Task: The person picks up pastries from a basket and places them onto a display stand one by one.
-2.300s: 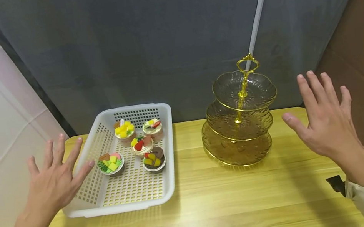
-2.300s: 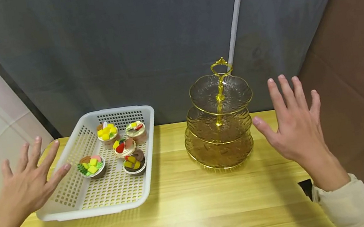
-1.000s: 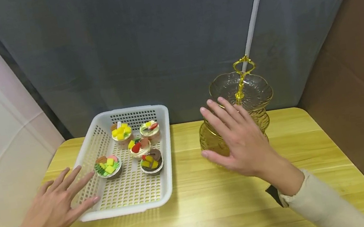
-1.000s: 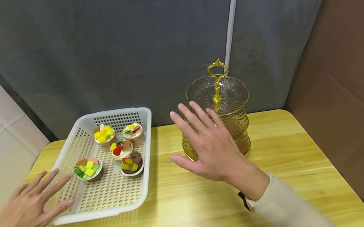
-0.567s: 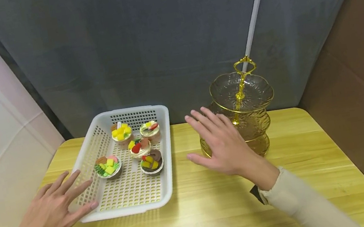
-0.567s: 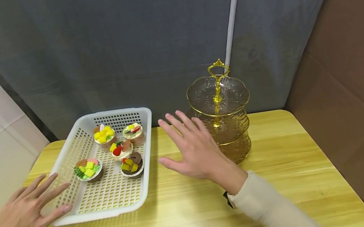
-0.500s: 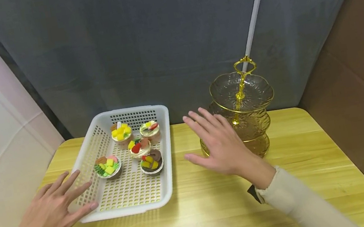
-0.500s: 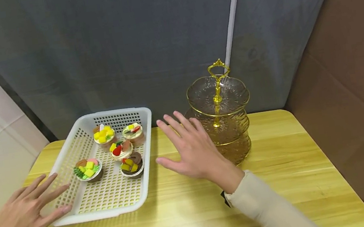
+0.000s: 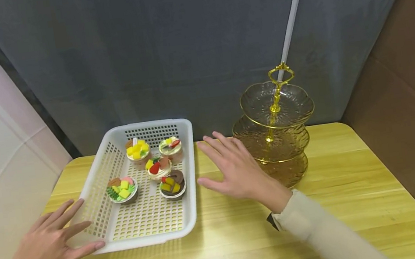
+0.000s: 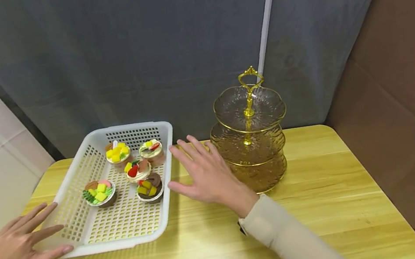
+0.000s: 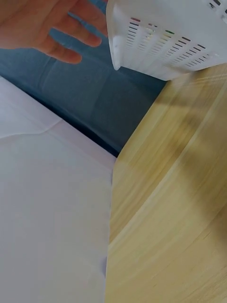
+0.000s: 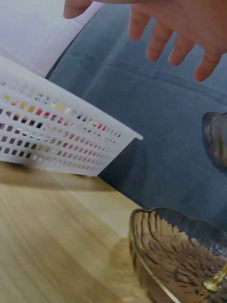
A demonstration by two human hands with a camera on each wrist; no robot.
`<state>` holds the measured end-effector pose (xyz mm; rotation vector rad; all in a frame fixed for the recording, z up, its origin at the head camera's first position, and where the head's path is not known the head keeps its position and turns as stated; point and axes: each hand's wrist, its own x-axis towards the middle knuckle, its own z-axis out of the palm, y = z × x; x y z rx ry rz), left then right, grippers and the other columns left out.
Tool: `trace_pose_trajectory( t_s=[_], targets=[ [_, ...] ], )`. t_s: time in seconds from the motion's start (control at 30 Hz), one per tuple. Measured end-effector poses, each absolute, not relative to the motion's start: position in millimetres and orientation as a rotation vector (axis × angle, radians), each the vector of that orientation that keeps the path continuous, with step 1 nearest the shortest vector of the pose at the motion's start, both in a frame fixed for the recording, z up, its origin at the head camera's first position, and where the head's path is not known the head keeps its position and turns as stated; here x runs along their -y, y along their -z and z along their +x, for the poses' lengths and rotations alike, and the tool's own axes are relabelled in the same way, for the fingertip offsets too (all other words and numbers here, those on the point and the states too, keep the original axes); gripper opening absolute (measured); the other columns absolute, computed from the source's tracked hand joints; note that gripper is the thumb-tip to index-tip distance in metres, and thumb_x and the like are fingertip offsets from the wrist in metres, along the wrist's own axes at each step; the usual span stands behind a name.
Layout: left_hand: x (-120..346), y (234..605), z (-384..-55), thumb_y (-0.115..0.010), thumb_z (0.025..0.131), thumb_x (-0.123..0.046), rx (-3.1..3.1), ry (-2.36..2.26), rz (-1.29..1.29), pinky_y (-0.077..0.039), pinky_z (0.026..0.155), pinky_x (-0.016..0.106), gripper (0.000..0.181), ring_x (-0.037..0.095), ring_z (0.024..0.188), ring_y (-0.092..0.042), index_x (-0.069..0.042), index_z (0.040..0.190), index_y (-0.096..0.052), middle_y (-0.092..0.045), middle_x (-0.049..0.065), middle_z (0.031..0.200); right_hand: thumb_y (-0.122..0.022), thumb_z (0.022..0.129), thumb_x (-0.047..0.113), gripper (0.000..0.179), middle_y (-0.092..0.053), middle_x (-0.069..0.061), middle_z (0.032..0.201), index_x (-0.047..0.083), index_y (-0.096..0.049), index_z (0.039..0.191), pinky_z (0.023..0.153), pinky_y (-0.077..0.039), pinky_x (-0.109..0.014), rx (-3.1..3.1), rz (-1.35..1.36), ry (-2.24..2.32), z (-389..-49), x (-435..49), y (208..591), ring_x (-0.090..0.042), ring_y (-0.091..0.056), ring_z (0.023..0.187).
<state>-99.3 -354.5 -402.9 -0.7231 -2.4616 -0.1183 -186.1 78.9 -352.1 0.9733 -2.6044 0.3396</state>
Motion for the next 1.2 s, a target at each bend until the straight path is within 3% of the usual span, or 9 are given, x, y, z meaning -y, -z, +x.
trace_pose_trajectory(
  t_s=[0.1,0.23,0.37,0.5,0.7,0.9,1.2],
  targets=[
    [356,405,-99,-0.057,0.072,-0.084,2.434,0.149,-0.736,-0.007,0.116,0.015,0.079,0.032,0.125,-0.052,-0.009,0.080,-0.079,-0.064,0.021,0.127,-0.052,0.093,0.064,0.078,-0.033,-0.006,0.159,0.019,-0.034,0.154,0.114,-0.025,-0.055,2.642,0.988,-0.329,-187,-73,356,-0.029,-0.022,0.149],
    [358,407,-101,-0.055,0.075,-0.084,2.378,0.198,-0.788,-0.010,0.115,0.014,0.080,0.012,0.143,-0.036,-0.008,0.078,-0.078,-0.063,0.019,0.130,-0.051,0.093,0.064,0.077,-0.033,-0.004,0.159,0.020,-0.035,0.154,0.115,-0.023,-0.056,2.695,0.996,-0.336,-188,-65,361,-0.028,-0.019,0.150],
    [362,409,-102,-0.058,0.074,-0.083,2.346,0.235,-0.847,-0.013,0.115,0.015,0.079,-0.004,0.144,-0.020,-0.006,0.078,-0.078,-0.058,0.011,0.140,-0.054,0.093,0.064,0.077,-0.038,-0.005,0.156,0.018,-0.040,0.152,0.116,-0.021,-0.056,2.714,1.024,-0.347,-190,-55,365,-0.028,-0.019,0.150],
    [363,410,-102,-0.064,0.070,-0.080,2.350,0.248,-0.872,-0.012,0.115,0.015,0.076,-0.003,0.144,-0.020,-0.006,0.080,-0.078,-0.054,0.007,0.144,-0.055,0.092,0.064,0.076,-0.042,-0.005,0.154,0.016,-0.043,0.149,0.116,-0.022,-0.057,2.711,1.061,-0.309,-194,-46,367,-0.029,-0.021,0.150],
    [362,409,-104,-0.059,0.074,-0.082,2.339,0.238,-0.866,-0.012,0.116,0.015,0.080,0.006,0.146,-0.025,-0.005,0.080,-0.078,-0.055,0.007,0.143,-0.057,0.090,0.066,0.080,-0.043,-0.003,0.154,0.017,-0.041,0.151,0.117,-0.020,-0.057,2.774,1.075,-0.244,-199,-33,368,-0.029,-0.021,0.150],
    [362,407,-106,-0.057,0.076,-0.082,2.329,0.219,-0.904,-0.012,0.117,0.018,0.081,0.007,0.146,-0.024,-0.004,0.079,-0.078,-0.060,0.015,0.135,-0.061,0.087,0.067,0.083,-0.045,0.000,0.153,0.018,-0.041,0.151,0.118,-0.018,-0.056,2.873,1.073,-0.217,-204,-17,369,-0.027,-0.022,0.149],
    [359,404,-106,-0.052,0.080,-0.082,2.338,0.186,-0.923,-0.011,0.118,0.021,0.083,0.003,0.146,-0.021,-0.003,0.079,-0.077,-0.066,0.024,0.121,-0.072,0.079,0.064,0.076,-0.049,0.001,0.150,0.017,-0.056,0.137,0.118,-0.018,-0.055,2.903,1.092,-0.150,-208,4,368,-0.026,-0.027,0.146]
  ],
)
